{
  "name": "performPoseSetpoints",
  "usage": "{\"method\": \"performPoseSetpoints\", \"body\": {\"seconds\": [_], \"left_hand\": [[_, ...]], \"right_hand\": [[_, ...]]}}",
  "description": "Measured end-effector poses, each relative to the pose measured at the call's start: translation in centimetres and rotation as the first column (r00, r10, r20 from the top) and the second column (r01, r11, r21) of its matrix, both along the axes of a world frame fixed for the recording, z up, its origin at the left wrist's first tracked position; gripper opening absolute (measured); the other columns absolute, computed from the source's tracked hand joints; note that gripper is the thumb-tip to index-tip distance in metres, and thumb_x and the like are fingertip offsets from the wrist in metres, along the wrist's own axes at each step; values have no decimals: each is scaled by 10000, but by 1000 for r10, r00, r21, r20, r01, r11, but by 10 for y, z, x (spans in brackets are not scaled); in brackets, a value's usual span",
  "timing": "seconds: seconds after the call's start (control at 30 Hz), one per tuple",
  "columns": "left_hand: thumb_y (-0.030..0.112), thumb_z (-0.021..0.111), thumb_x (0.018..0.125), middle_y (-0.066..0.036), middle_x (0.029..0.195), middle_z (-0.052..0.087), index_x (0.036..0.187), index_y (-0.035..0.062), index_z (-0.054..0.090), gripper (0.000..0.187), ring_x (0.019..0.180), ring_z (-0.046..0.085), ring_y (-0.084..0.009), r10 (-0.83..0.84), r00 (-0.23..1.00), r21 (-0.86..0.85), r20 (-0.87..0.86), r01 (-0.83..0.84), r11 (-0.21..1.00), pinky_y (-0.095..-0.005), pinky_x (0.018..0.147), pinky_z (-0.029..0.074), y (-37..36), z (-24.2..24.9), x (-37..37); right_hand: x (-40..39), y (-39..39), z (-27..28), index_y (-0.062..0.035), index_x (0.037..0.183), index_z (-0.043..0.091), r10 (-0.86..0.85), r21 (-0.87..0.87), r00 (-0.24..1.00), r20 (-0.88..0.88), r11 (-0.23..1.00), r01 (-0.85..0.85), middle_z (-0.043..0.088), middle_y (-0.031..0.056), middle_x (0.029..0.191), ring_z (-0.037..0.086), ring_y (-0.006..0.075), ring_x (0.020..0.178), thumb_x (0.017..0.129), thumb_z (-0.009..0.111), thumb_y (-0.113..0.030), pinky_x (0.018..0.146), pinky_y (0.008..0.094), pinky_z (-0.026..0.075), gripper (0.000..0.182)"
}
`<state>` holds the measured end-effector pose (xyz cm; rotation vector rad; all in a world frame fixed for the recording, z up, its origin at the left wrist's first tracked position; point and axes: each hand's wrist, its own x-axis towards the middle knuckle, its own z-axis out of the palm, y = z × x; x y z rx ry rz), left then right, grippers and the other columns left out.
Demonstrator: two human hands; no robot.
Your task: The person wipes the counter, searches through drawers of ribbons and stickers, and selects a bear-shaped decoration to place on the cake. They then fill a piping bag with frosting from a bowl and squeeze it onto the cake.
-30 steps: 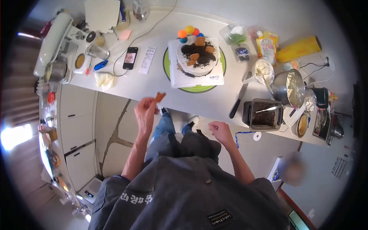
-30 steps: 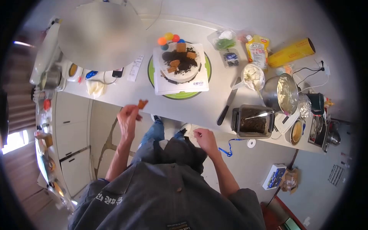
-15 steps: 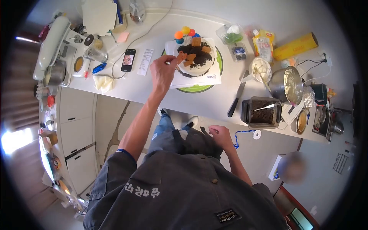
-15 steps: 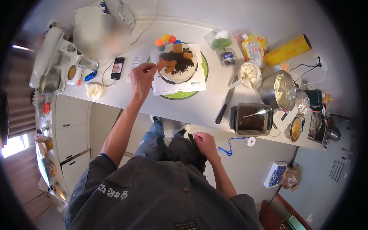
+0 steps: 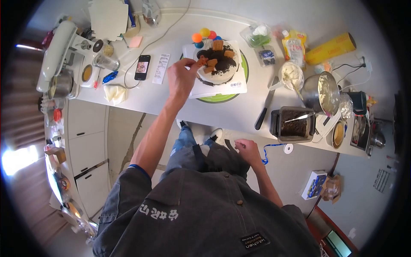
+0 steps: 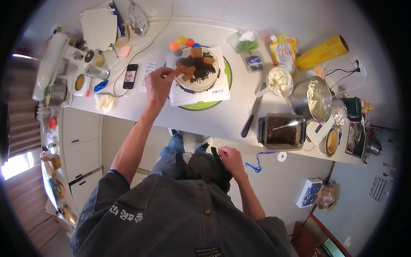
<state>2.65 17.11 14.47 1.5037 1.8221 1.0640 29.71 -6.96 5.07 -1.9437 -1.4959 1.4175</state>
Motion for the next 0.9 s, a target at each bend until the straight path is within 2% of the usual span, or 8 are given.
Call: {"method": "performPoseSetpoints", "body": {"seconds": [0.07, 0.17, 0.27, 0.37, 0.43, 0.5, 0.67, 0.9], "left_hand": [[153, 746, 871, -139, 759, 740, 954, 19, 795, 165, 653, 684, -240, -6, 1000, 9, -8, 6, 1000, -347, 666, 528, 0, -3, 0], [202, 783, 869, -138, 768, 741, 941, 17, 792, 199, 667, 690, -259, -6, 999, 5, -33, 7, 1000, -353, 669, 530, 0, -4, 1], [123, 742, 852, -185, 864, 746, 917, 11, 772, 133, 766, 720, -356, -19, 997, 67, -73, 24, 997, -409, 725, 553, 1, -10, 1], [122, 740, 846, -196, 868, 736, 914, 20, 774, 127, 782, 706, -392, -12, 995, 76, -96, 19, 997, -431, 738, 552, 1, -14, 0], [123, 741, 843, -204, 847, 722, 884, 17, 766, 117, 781, 697, -402, -2, 998, 94, -65, 8, 996, -443, 735, 548, 0, -13, 1], [236, 823, 841, -174, 801, 736, 900, 20, 777, 228, 730, 714, -338, 7, 997, 76, -75, -1, 997, -398, 702, 543, 2, -23, 2], [103, 729, 842, -177, 826, 739, 894, 15, 771, 110, 743, 710, -359, 18, 996, 115, -92, -7, 993, -412, 698, 550, -1, -19, 4], [97, 722, 840, -174, 809, 736, 885, 19, 768, 101, 720, 707, -352, 8, 995, 120, -101, 4, 993, -409, 695, 552, 2, -20, 3]], "right_hand": [[4, -3, -9, -16, 1101, 762, 21, 48, 1000, 7, 999, -21, 776, 138, 874, 747, 207, 733, 953, 656, -242, 714, 331, 580, 291], [7, -5, -14, -16, 1105, 762, -4, 3, 1000, -20, 1000, 4, 776, 135, 870, 744, 203, 711, 953, 658, -238, 701, 331, 582, 288], [10, -7, -22, -7, 1108, 760, 33, 68, 999, -21, 997, -31, 776, 132, 868, 736, 189, 692, 958, 658, -236, 677, 325, 585, 292], [11, -7, -26, 4, 1106, 759, 14, 58, 998, -61, 998, -10, 774, 132, 867, 728, 176, 685, 966, 657, -220, 647, 313, 584, 282], [13, -8, -30, 10, 1107, 758, 16, 32, 998, -59, 999, -14, 773, 130, 867, 721, 169, 679, 973, 653, -206, 633, 304, 583, 274], [14, -6, -31, 15, 1109, 757, 22, 13, 998, -59, 1000, -21, 772, 128, 867, 717, 166, 674, 979, 651, -193, 623, 300, 583, 267], [11, -1, -20, 21, 1115, 753, 11, -12, 998, -63, 1000, -12, 769, 127, 866, 709, 163, 668, 985, 647, -184, 619, 301, 586, 265], [10, 0, -14, 22, 1108, 754, 4, -21, 998, -62, 1000, -5, 768, 127, 861, 709, 163, 670, 980, 650, -169, 621, 303, 588, 252]]}}
